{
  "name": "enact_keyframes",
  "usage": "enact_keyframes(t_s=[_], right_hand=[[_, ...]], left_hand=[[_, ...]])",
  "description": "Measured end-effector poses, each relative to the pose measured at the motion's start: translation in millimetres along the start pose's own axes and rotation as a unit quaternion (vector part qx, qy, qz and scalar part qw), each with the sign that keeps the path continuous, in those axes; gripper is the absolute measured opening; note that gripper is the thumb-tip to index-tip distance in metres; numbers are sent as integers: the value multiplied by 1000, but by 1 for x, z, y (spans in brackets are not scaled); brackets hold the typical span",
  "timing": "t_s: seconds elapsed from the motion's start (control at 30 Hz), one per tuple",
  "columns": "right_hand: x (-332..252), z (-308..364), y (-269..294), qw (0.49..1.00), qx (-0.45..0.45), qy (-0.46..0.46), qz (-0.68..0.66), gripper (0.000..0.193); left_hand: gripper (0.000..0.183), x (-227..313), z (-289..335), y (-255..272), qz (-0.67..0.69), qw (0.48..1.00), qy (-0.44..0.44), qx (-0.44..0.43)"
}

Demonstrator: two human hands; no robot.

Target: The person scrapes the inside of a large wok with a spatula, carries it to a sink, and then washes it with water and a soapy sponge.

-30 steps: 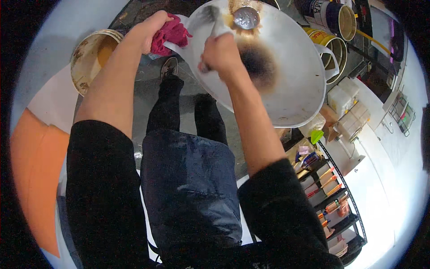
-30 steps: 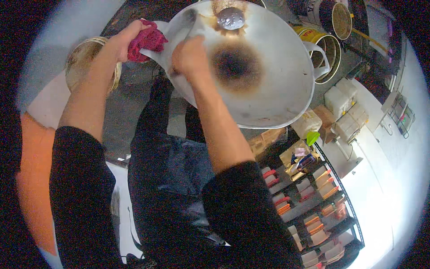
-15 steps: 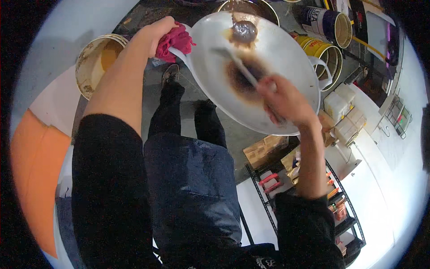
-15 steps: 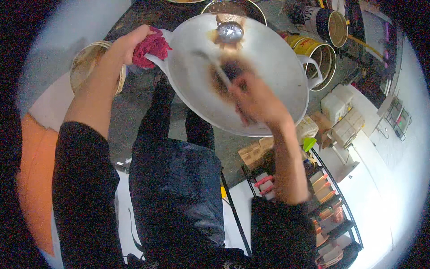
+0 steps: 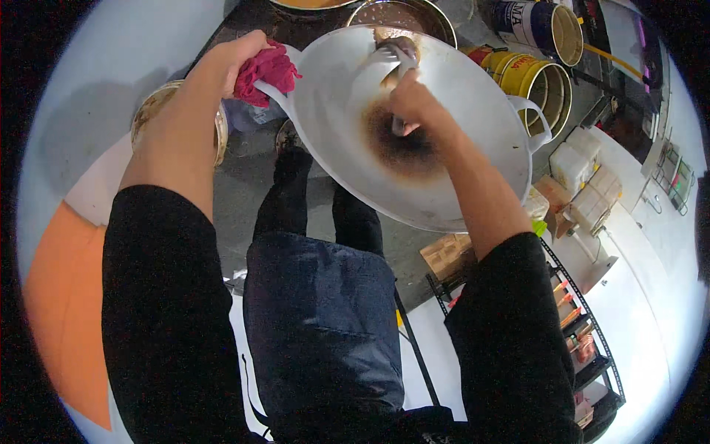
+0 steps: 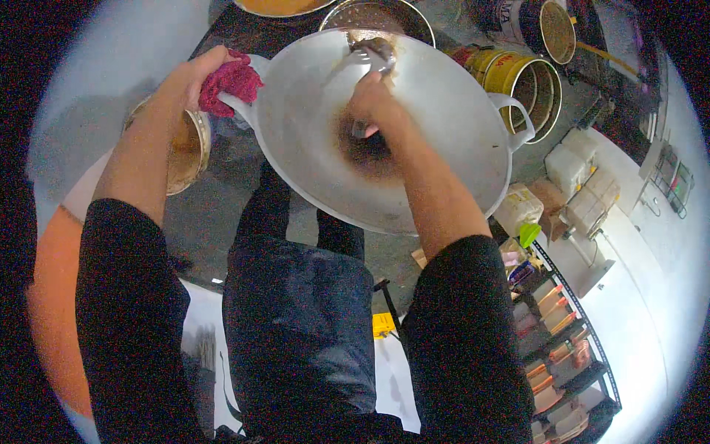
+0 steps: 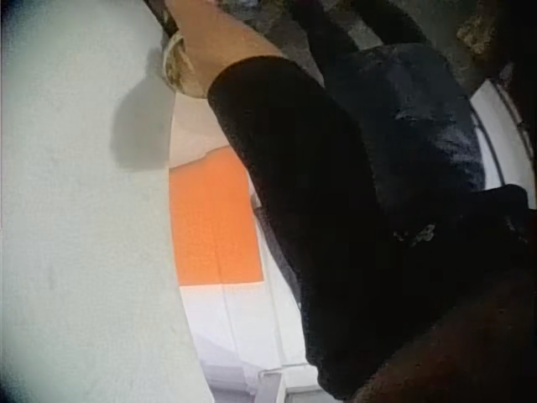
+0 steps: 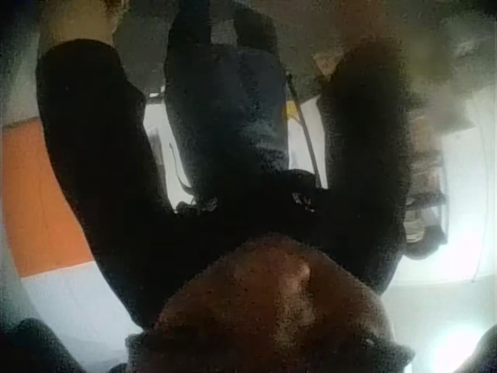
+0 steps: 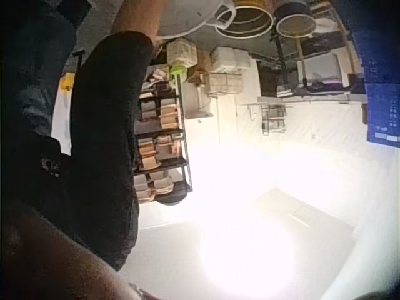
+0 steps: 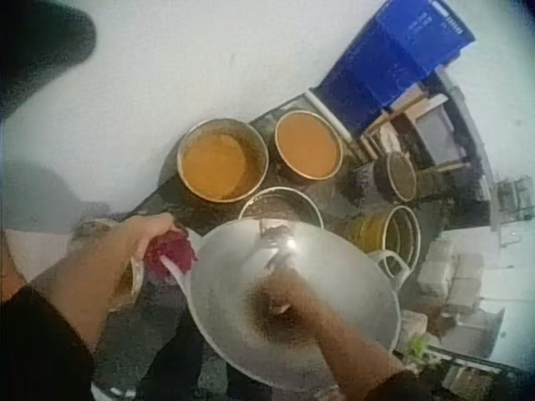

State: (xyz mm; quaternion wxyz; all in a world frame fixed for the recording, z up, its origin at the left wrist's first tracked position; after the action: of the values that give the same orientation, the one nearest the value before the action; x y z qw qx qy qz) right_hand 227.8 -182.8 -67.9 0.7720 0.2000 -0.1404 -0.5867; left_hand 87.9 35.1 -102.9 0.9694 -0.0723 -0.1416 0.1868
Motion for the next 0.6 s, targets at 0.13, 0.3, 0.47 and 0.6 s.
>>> enact_keyframes(t_s=[0.13, 0.3, 0.47, 0.6], right_hand=[[51, -27, 23, 994, 43, -54, -80, 45], [67, 58, 44, 997, -54, 13, -57, 33], [94, 116, 18, 995, -86, 10, 39, 28], [94, 92, 3, 995, -6, 81, 50, 27]], left_hand=[[37, -6, -6, 9, 7, 1000, -6, -1], [36, -8, -5, 6, 35, 998, -21, -41], [36, -17, -9, 15, 45, 999, 3, 14], [36, -8, -18, 15, 44, 995, -77, -33]])
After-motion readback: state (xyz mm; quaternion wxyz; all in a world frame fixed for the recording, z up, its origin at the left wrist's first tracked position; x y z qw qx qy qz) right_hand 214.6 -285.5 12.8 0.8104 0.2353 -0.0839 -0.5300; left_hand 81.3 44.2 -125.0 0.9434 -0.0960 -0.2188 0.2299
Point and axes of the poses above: each hand's wrist, its own z-axis away from the middle knuckle, its own y-axis out of the back of the hand, x = y × z, the point moved 10 cm from there along -z, towards the middle knuckle, and after that the axes turned 10 degrees about -y, right-handed, at the moved point
